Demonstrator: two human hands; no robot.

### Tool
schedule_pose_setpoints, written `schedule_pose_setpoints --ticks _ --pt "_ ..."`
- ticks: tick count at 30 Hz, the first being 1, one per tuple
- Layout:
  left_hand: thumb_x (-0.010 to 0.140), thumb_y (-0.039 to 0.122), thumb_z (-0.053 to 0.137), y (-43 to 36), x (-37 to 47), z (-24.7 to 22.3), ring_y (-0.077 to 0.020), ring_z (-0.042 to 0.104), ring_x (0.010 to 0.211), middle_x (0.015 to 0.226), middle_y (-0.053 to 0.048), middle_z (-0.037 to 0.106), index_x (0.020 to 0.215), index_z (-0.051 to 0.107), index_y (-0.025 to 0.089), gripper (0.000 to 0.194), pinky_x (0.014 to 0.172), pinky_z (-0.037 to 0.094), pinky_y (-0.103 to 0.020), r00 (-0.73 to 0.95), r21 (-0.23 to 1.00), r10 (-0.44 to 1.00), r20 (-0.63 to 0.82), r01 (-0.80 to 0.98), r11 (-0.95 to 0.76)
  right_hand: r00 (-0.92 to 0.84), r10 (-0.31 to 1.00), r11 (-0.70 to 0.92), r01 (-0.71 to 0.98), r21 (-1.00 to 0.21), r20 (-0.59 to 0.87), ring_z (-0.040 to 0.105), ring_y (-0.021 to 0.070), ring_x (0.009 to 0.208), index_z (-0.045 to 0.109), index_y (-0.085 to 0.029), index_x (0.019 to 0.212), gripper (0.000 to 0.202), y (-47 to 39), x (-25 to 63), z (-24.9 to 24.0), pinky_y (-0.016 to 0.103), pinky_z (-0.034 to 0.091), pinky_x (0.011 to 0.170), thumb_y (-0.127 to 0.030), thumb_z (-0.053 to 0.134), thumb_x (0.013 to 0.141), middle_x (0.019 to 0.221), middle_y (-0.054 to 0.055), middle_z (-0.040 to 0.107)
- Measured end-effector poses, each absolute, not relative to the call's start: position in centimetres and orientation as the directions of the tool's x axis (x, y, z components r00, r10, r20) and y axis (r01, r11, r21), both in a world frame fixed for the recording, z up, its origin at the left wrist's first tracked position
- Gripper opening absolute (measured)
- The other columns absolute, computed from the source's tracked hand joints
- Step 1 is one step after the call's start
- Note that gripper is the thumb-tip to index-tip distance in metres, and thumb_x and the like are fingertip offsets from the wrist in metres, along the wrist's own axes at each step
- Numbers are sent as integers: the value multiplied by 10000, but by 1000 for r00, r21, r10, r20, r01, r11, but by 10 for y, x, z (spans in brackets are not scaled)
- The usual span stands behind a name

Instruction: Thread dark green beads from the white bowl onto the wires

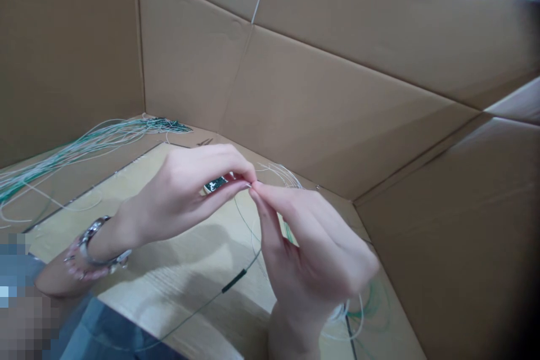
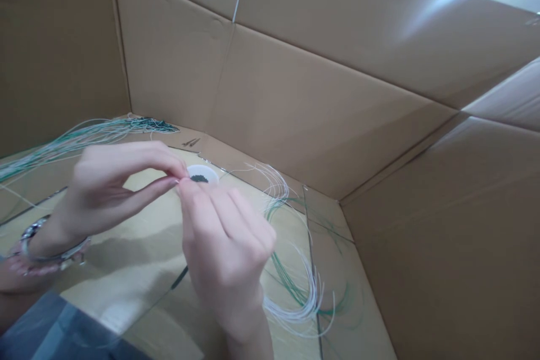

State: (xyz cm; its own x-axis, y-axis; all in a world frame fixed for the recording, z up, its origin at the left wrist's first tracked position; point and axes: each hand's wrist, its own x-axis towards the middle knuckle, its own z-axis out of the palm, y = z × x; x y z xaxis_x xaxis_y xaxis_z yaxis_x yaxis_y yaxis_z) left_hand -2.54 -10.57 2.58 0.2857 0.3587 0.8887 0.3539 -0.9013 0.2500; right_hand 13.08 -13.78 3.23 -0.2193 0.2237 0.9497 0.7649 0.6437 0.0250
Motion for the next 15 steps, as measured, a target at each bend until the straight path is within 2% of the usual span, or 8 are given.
schedule_pose_setpoints --ticks 4,7,15 --pt "840 135 589 -102 -24 24 -116 633 690 780 -12 682 842 629 191 69 607 508 -217 262 360 421 868 251 -899 -184 258 603 798 -9 948 582 79 513 641 -193 774 120 -138 129 34 203 497 543 -78 671 754 624 -44 677" --pt "827 166 623 -100 -22 23 -113 635 677 756 -17 684 815 646 176 28 587 525 -194 207 452 474 856 147 -880 -147 233 593 805 -20 961 606 77 517 635 -210 770 126 -138 128 34 199 520 555 -86 659 761 641 -52 687" --pt "817 140 635 -103 -21 24 -99 630 679 747 -18 683 804 650 161 29 587 534 -160 197 512 518 833 82 -855 -168 217 640 769 -10 962 581 69 499 629 -200 730 115 -138 128 32 200 502 517 -91 660 744 588 -56 649"
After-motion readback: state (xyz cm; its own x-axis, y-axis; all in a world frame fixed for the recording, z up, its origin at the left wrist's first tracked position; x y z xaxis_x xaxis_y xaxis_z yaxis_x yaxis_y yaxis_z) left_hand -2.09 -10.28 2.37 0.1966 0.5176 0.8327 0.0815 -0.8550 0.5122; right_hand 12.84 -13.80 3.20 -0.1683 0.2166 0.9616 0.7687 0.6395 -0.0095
